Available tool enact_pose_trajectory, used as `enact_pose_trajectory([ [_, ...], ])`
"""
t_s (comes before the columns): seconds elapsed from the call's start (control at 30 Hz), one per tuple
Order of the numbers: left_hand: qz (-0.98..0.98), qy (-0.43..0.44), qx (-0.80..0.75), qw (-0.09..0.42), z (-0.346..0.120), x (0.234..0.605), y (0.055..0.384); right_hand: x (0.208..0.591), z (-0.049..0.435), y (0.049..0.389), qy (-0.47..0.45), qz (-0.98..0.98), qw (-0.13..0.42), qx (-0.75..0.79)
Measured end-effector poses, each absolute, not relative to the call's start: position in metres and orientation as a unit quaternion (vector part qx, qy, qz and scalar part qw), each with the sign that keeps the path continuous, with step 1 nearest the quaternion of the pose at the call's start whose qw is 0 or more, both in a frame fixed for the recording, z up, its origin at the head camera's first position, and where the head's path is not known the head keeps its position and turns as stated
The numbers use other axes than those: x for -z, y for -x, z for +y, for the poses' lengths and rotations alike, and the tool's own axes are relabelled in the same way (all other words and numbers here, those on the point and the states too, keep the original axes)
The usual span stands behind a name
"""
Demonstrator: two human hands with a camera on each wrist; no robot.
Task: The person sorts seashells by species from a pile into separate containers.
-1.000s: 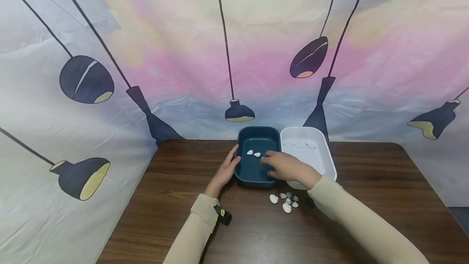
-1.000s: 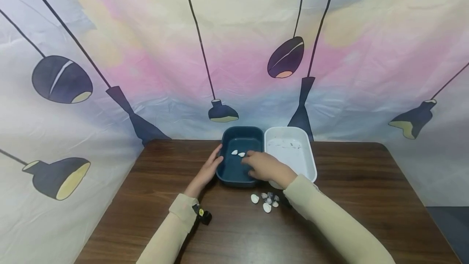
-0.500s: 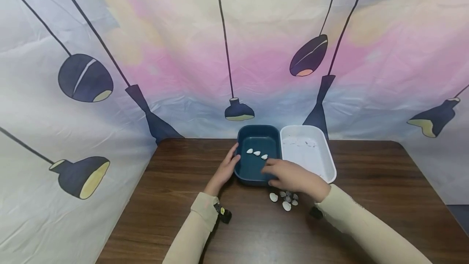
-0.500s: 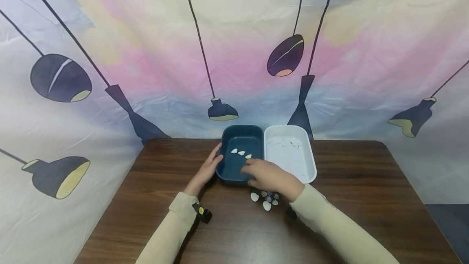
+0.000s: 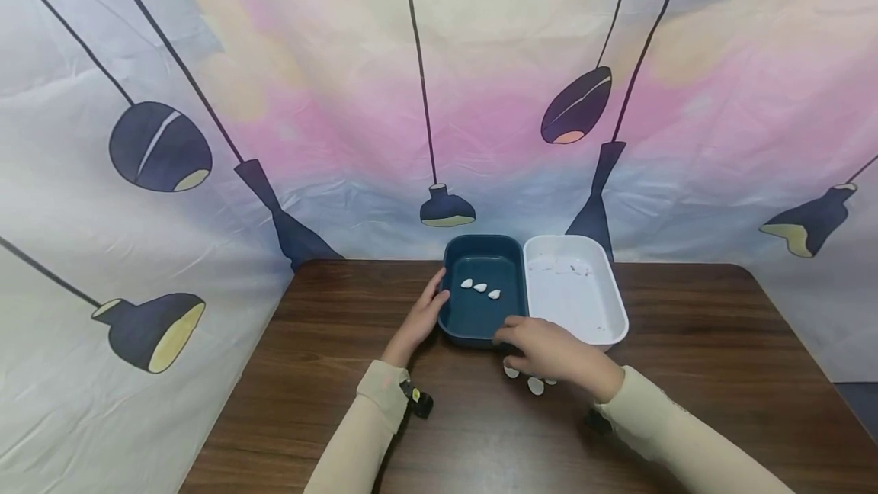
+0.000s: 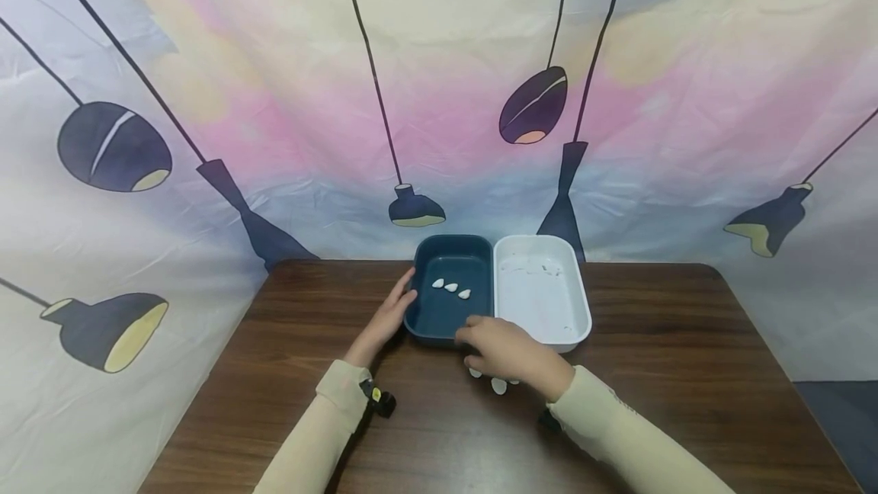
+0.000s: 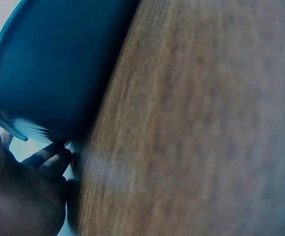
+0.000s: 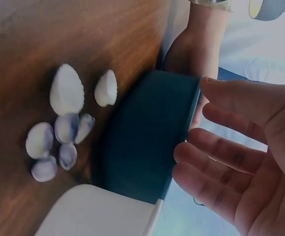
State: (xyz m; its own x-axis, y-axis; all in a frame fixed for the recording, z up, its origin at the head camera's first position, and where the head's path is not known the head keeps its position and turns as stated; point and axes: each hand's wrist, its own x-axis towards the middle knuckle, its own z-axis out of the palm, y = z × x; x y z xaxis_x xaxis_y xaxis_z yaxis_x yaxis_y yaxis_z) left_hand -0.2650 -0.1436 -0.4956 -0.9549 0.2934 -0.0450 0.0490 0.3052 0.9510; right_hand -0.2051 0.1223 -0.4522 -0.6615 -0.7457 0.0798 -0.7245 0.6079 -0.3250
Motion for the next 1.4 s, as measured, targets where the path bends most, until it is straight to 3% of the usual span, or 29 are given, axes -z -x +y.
enact_pose_trajectory([
  [0.47,0.803,-0.096,-0.582,0.085,-0.147,0.540,0.288,0.471,0.116,0.193,0.388,0.907,0.066,0.154],
  [0.87,0.805,-0.092,-0.581,0.079,-0.146,0.541,0.285,0.494,0.115,0.198,0.397,0.910,0.034,0.114],
  [1.4,0.802,-0.086,-0.586,0.078,-0.145,0.542,0.286,0.503,0.106,0.199,0.411,0.900,0.070,0.125],
])
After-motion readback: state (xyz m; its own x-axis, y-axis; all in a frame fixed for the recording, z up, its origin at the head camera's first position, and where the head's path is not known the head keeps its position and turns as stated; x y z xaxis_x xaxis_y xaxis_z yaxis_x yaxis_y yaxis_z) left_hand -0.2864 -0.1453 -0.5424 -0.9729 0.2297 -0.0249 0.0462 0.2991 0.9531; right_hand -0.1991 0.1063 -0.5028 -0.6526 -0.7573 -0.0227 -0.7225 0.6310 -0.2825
